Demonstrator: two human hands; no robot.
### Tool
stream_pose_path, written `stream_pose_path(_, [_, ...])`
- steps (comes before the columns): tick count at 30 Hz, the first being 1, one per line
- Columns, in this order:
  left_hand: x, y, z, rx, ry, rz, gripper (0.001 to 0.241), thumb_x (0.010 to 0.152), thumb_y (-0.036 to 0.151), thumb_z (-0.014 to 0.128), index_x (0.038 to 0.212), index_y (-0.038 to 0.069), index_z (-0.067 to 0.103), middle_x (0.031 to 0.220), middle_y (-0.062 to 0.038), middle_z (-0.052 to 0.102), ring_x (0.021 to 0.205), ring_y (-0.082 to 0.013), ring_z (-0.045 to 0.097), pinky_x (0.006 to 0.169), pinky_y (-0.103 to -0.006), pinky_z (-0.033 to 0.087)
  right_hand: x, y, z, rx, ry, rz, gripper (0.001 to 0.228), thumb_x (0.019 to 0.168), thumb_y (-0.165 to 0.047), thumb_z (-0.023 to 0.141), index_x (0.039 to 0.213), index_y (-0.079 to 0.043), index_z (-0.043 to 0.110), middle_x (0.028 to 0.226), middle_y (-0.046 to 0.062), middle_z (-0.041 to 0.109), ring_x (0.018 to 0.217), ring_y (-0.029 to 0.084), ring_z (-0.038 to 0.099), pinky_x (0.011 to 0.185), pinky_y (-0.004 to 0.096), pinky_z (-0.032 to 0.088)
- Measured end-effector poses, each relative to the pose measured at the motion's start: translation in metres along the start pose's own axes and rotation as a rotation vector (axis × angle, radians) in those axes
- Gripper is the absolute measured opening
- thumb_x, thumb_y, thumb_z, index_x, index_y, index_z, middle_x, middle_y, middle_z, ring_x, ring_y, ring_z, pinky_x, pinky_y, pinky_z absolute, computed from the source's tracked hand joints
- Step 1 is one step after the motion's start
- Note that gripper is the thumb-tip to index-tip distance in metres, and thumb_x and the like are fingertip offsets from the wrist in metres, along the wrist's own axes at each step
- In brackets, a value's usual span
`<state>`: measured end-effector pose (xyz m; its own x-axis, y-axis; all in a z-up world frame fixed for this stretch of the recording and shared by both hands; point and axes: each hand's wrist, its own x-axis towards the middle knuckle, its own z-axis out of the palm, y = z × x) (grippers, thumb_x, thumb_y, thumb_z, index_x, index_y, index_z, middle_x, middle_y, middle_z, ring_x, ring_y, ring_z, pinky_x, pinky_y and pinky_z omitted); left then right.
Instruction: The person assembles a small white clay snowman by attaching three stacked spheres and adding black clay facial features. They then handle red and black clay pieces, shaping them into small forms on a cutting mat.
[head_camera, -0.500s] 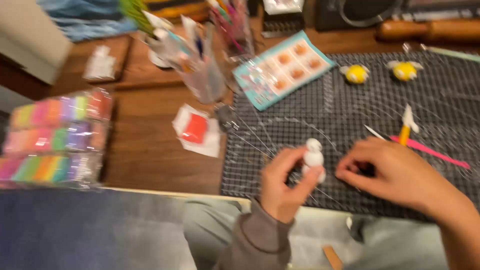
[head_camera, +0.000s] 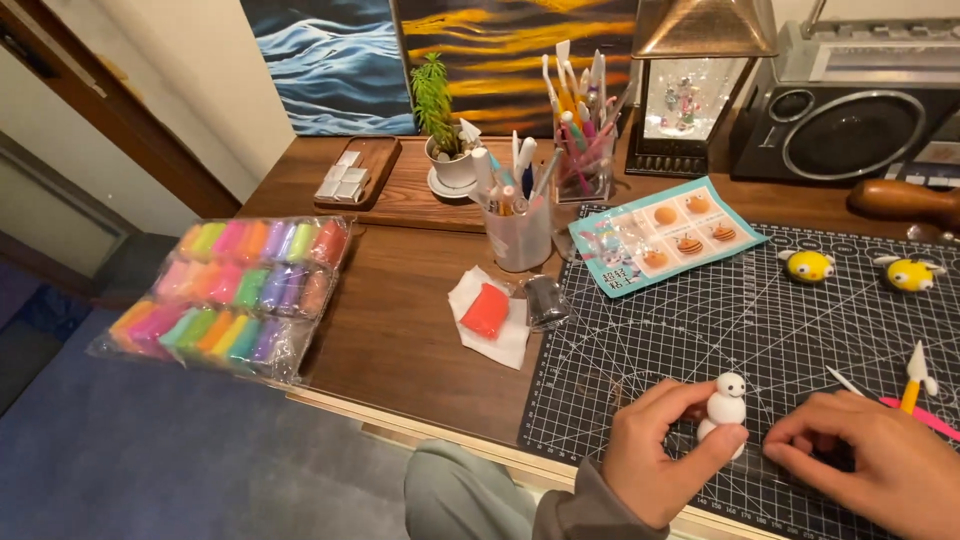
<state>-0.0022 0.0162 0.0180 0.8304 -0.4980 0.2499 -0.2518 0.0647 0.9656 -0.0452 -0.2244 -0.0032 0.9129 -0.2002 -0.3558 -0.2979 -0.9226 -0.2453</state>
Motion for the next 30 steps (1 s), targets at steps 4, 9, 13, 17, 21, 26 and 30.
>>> stream_pose_path(4, [-0.001, -0.002, 0.000, -0.006, 0.019, -0.004, 0.041, 0.090, 0.035, 0.061, 0.120, 0.007, 0.062, 0.104, -0.006, 0.063, 0.093, -0.0185, 0.060, 0.082, -0.0336, 0.052, -0.001, -0.017, -0.029, 0.206, 0.167, -0.024, 0.022, 0.077, -0.038, 0.068, 0.089, -0.032, 0.086, 0.085, -0.016, 0.089, 0.081, 0.000, 0.082, 0.083, 0.019, 0.064])
stream_pose_path(9, [-0.003, -0.012, 0.000, -0.143, 0.172, 0.013, 0.041, 0.089, 0.034, 0.064, 0.119, 0.006, 0.065, 0.098, -0.006, 0.062, 0.087, -0.0162, 0.058, 0.079, -0.0311, 0.053, 0.013, -0.098, -0.116, 0.273, 0.589, -0.333, 0.017, 0.090, -0.026, 0.063, 0.097, -0.014, 0.071, 0.091, -0.003, 0.075, 0.080, 0.013, 0.068, 0.073, 0.031, 0.051])
stream_pose_path(13, [-0.007, -0.018, -0.001, -0.369, 0.247, 0.048, 0.033, 0.091, 0.026, 0.063, 0.114, 0.002, 0.063, 0.118, -0.012, 0.065, 0.097, -0.0190, 0.067, 0.085, -0.0319, 0.059, 0.045, -0.193, -0.157, 0.219, 0.277, -0.322, 0.035, 0.090, -0.029, 0.057, 0.124, -0.028, 0.065, 0.088, -0.003, 0.075, 0.068, 0.013, 0.065, 0.062, 0.029, 0.051])
stream_pose_path(17, [-0.008, -0.028, 0.000, -0.479, 0.289, 0.037, 0.032, 0.089, 0.026, 0.063, 0.109, 0.000, 0.063, 0.120, -0.014, 0.065, 0.094, -0.0198, 0.067, 0.078, -0.0323, 0.058, 0.102, -0.230, -0.135, 0.049, 0.132, -0.575, 0.051, 0.089, -0.035, 0.059, 0.137, -0.022, 0.049, 0.104, 0.001, 0.071, 0.092, 0.017, 0.068, 0.081, 0.033, 0.056])
stream_pose_path(21, [-0.010, -0.032, -0.001, -0.530, 0.269, 0.019, 0.046, 0.089, 0.033, 0.065, 0.118, -0.003, 0.063, 0.110, -0.012, 0.064, 0.092, -0.0184, 0.066, 0.077, -0.0288, 0.058, 0.127, -0.242, -0.123, -0.009, 0.231, -0.626, 0.040, 0.082, -0.030, 0.066, 0.119, -0.014, 0.058, 0.102, 0.004, 0.072, 0.090, 0.018, 0.070, 0.075, 0.033, 0.059])
stream_pose_path(26, [-0.011, -0.024, -0.007, -0.504, 0.248, 0.013, 0.047, 0.090, 0.033, 0.064, 0.120, -0.002, 0.064, 0.104, -0.010, 0.063, 0.091, -0.0184, 0.065, 0.080, -0.0292, 0.058, 0.133, -0.239, -0.135, -0.024, 0.186, -0.528, 0.061, 0.076, -0.044, 0.071, 0.123, -0.012, 0.051, 0.105, 0.006, 0.066, 0.075, 0.017, 0.057, 0.065, 0.034, 0.052])
stream_pose_path(30, [-0.010, -0.024, -0.006, -0.496, 0.259, 0.104, 0.042, 0.092, 0.028, 0.062, 0.117, -0.006, 0.060, 0.115, -0.016, 0.063, 0.091, -0.0220, 0.066, 0.081, -0.0334, 0.059, 0.121, -0.251, -0.136, 0.206, 0.257, -0.463, 0.074, 0.071, -0.056, 0.072, 0.122, -0.008, 0.048, 0.127, 0.012, 0.056, 0.116, 0.025, 0.056, 0.100, 0.039, 0.047])
